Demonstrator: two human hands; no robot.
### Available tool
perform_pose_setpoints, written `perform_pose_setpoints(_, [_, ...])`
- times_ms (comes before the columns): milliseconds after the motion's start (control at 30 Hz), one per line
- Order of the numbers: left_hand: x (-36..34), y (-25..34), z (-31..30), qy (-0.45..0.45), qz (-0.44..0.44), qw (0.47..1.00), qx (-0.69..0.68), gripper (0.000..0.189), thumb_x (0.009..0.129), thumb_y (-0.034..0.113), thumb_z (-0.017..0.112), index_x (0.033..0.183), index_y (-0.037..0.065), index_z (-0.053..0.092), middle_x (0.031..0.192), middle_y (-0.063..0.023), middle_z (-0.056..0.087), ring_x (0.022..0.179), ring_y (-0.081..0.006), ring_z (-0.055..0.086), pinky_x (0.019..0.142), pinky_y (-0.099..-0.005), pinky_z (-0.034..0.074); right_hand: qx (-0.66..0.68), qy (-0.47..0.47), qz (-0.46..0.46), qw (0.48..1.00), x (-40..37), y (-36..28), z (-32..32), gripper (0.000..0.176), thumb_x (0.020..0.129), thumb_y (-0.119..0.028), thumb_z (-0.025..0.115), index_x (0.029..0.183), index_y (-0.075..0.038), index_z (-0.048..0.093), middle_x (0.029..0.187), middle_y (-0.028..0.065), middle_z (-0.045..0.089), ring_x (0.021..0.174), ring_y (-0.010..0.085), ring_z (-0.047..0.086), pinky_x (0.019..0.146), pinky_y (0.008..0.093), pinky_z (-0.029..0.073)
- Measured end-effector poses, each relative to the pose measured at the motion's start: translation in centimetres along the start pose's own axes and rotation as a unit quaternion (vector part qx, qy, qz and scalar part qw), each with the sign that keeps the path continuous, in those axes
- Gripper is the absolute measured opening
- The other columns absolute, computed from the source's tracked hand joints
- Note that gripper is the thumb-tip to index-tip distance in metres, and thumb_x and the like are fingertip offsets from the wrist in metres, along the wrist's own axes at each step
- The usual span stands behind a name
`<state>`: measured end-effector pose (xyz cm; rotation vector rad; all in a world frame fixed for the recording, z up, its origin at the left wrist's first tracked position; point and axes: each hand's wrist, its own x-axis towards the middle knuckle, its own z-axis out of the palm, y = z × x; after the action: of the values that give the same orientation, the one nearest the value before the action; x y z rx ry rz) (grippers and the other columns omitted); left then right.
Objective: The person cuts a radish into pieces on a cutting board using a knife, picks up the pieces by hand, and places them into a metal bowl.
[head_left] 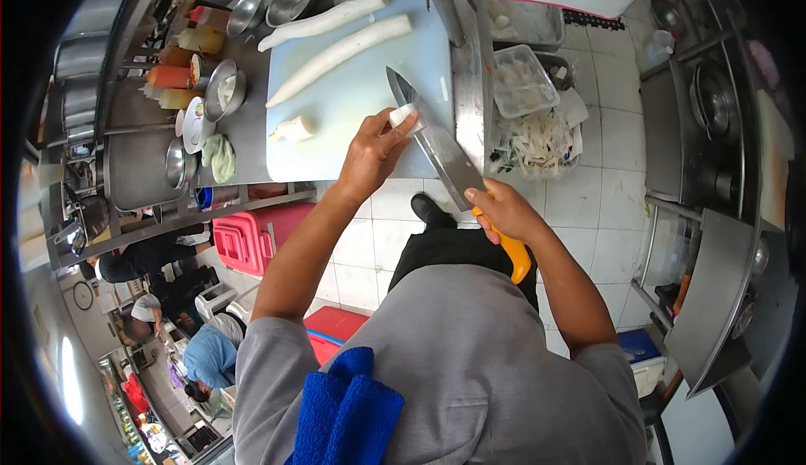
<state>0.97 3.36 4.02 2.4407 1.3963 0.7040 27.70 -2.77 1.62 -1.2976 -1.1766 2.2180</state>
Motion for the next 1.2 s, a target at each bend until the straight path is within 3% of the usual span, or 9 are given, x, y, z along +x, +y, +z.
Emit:
perform_pose_setpoints(367, [0.6,1.7,-1.0,-0.036,-0.084,0.996,0.004,0.084,0.077,0.011,0.080,0.151,0.015,0.040,0.144,-0.0172,0.049,0.127,-0.0351,0.051,0.103,-0.0424,0.046,0.006,0.118,0.022,0.993,-7.1,-2.0,-3.9,0.030,0.100,-0.033,0.055,0.095,-0.003,0.052,0.063,0.0045,0.054,0.041,0.0127,0.050,0.041,0.0286,0.042])
perform_pose_setpoints(433, [1.4,3.5,-1.0,-0.016,0.079,0.991,0.103,0.074,0.081,0.021,0.077,0.147,0.015,0.045,0.155,-0.0147,0.036,0.139,-0.0345,0.040,0.109,-0.0533,0.039,-0.026,0.141,0.038,0.989,-7.8,-2.5,-3.3,0.029,0.098,-0.031,0.057,0.094,-0.003,0.052,0.063,0.0045,0.055,0.043,0.0135,0.052,0.042,0.0289,0.043])
perform_pose_setpoints(533, [2.6,7.8,0.8,-0.138,0.126,0.978,0.093,0.062,0.093,0.032,0.063,0.149,0.014,0.042,0.160,-0.0089,0.030,0.150,-0.0322,0.022,0.117,-0.0590,0.019,-0.024,0.139,0.010,0.990,-8.9,-1.8,-2.8,0.029,0.098,-0.032,0.057,0.094,-0.003,0.052,0.063,0.0043,0.054,0.044,0.0140,0.053,0.042,0.0291,0.043])
perform_pose_setpoints(733, [5.7,8.7,7.1,-0.179,-0.011,0.982,0.054,0.051,0.102,0.028,0.045,0.149,0.008,0.041,0.159,-0.0095,0.033,0.150,-0.0324,0.020,0.118,-0.0600,0.014,-0.015,0.250,0.067,0.966,-14.4,0.2,-3.6,0.025,0.098,-0.028,0.054,0.097,-0.003,0.053,0.062,0.0040,0.052,0.042,0.0136,0.051,0.041,0.0290,0.042])
perform_pose_setpoints(867, [4.6,7.2,3.4,-0.029,0.017,0.990,0.136,0.060,0.088,0.023,0.068,0.141,0.002,0.047,0.150,-0.0134,0.044,0.142,-0.0356,0.035,0.113,-0.0576,0.029,-0.076,0.350,0.115,0.927,-15.5,0.8,-2.7,0.025,0.097,-0.026,0.055,0.102,-0.002,0.054,0.062,0.0039,0.051,0.042,0.0137,0.050,0.040,0.0290,0.044])
perform_pose_setpoints(933, [3.3,3.7,1.6,0.046,-0.025,0.995,0.083,0.067,0.078,0.019,0.080,0.136,0.001,0.053,0.136,-0.0167,0.053,0.125,-0.0356,0.049,0.102,-0.0499,0.043,-0.105,0.326,0.034,0.939,-15.4,1.3,-1.6,0.030,0.094,-0.016,0.061,0.119,-0.002,0.053,0.068,0.0033,0.054,0.047,0.0119,0.052,0.045,0.0275,0.045])
perform_pose_setpoints(1067, [1.7,1.1,0.3,-0.014,-0.090,0.991,0.098,0.062,0.074,0.018,0.082,0.127,-0.002,0.058,0.117,-0.0177,0.060,0.108,-0.0348,0.054,0.094,-0.0425,0.047,-0.059,0.208,-0.046,0.975,-13.9,0.9,0.6,0.061,0.093,-0.018,0.066,0.147,-0.006,0.042,0.102,0.0132,0.065,0.077,0.0152,0.066,0.071,0.0298,0.053])
perform_pose_setpoints(1133, [0.8,1.4,-0.2,-0.005,-0.147,0.988,0.035,0.059,0.076,0.015,0.081,0.127,-0.002,0.056,0.114,-0.0180,0.060,0.107,-0.0353,0.054,0.092,-0.0429,0.047,-0.134,0.228,-0.119,0.957,-12.4,1.3,2.0,0.052,0.096,-0.017,0.062,0.145,-0.008,0.047,0.111,0.0154,0.066,0.101,0.0266,0.064,0.091,0.0341,0.048])
perform_pose_setpoints(1200, [-1.2,1.2,0.7,0.038,-0.192,0.981,-0.017,0.058,0.077,0.014,0.080,0.127,-0.001,0.056,0.112,-0.0179,0.060,0.107,-0.0349,0.054,0.092,-0.0427,0.047,-0.208,0.246,-0.203,0.925,-11.7,0.7,3.5,0.046,0.098,-0.017,0.059,0.142,-0.009,0.050,0.108,0.0165,0.065,0.098,0.0304,0.065,0.087,0.0356,0.050])
